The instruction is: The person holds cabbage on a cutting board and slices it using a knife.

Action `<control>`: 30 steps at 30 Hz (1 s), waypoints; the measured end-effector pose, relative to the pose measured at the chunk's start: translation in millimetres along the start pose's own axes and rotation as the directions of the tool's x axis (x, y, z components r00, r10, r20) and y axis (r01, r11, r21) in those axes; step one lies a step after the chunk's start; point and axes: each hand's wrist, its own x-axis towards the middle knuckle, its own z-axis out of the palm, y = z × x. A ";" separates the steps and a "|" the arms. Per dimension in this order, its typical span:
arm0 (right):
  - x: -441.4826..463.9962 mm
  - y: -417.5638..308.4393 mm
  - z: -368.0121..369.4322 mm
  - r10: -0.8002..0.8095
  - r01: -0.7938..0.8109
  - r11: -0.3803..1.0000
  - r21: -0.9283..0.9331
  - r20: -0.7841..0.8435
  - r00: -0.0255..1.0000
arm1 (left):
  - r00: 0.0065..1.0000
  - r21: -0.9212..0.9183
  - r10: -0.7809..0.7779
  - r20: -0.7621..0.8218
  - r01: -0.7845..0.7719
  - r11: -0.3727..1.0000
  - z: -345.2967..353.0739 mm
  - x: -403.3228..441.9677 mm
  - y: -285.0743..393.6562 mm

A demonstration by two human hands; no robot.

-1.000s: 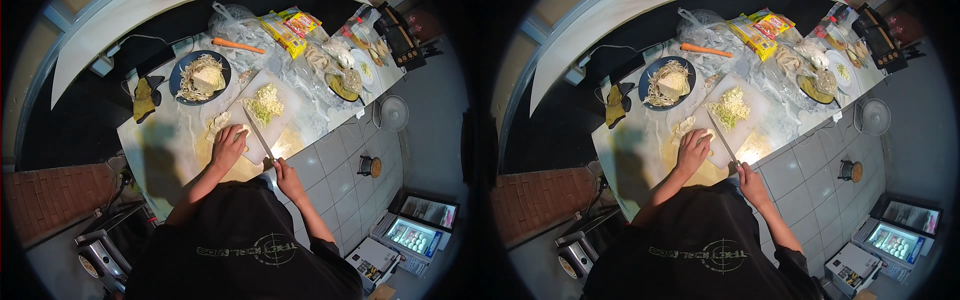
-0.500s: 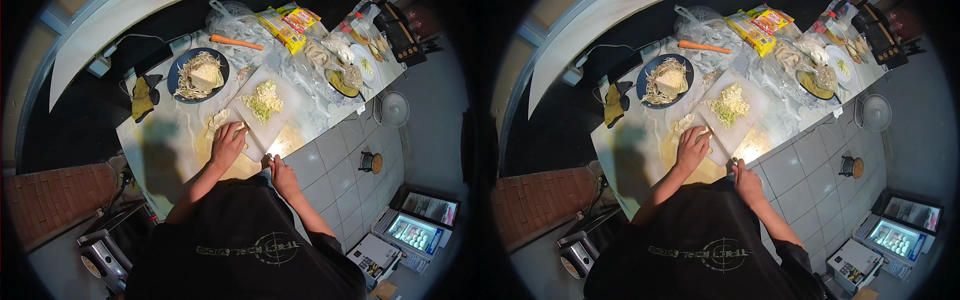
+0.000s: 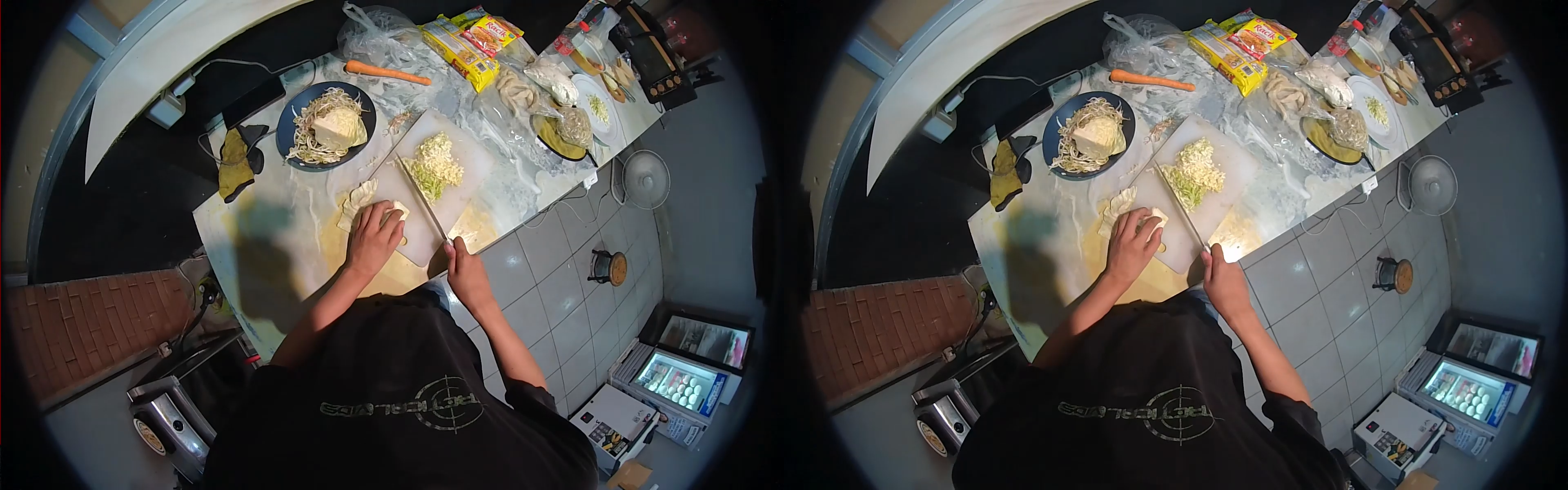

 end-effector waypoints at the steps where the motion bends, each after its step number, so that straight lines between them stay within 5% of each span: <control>1: -1.8 -1.3 -1.4 0.000 0.000 1.000 0.000 0.001 1.000 | 1.000 -0.033 -0.006 -0.007 0.006 0.999 0.3 -0.4 -0.1; 6: -24.9 -10.8 -9.3 0.040 -0.058 0.972 0.226 0.082 0.996 | 1.000 -0.075 -0.008 -0.010 0.008 0.997 -2.2 0.3 3.8; 9: -33.7 -16.6 -16.1 0.120 -0.159 0.959 0.234 0.172 0.978 | 1.000 -0.064 0.009 0.003 -0.009 0.998 -1.5 0.1 3.2; 16: -43.7 -12.6 -10.4 0.055 -0.082 0.972 0.219 0.127 0.990 | 1.000 -0.055 -0.009 -0.015 0.008 0.998 1.0 0.2 2.1; 24: -32.1 -11.4 11.7 0.056 -0.045 0.991 -0.122 0.086 0.995 | 1.000 -0.064 0.008 -0.014 -0.009 0.998 3.4 -2.0 -1.2; 30: -10.5 -8.8 9.2 0.029 -0.019 0.981 -0.192 0.047 0.998 | 1.000 -0.059 -0.006 -0.011 0.006 0.998 0.3 -1.4 1.3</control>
